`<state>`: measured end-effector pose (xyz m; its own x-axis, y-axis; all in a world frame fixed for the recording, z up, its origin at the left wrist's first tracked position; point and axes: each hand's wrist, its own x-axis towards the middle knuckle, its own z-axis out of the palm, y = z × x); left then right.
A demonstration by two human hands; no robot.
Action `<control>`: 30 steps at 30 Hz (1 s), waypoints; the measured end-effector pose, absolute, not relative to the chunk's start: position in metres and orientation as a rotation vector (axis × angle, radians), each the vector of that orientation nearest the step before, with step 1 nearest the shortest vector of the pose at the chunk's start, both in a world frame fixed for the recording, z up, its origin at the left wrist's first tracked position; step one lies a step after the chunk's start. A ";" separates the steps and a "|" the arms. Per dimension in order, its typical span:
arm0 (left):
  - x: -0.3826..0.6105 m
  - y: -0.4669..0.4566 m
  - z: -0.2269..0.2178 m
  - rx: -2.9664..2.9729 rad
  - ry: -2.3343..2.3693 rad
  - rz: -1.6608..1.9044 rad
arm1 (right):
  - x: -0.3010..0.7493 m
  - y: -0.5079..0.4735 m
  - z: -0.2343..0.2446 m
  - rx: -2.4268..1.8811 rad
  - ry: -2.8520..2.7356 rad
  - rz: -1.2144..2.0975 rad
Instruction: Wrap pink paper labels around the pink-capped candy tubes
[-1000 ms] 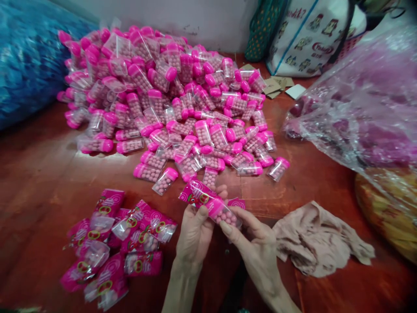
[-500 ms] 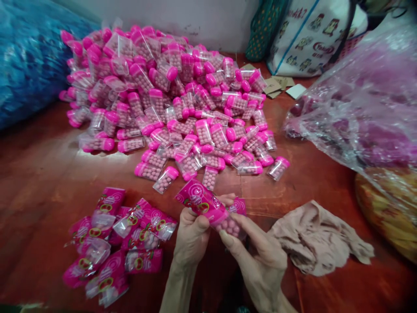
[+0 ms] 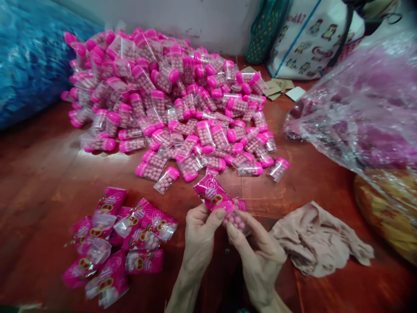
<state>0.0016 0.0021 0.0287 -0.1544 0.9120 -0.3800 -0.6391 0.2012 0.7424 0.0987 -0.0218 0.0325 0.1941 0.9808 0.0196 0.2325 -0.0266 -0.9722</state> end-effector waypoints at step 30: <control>0.002 0.005 0.033 0.242 0.920 1.411 | 0.100 -0.007 0.030 -1.308 -1.544 0.903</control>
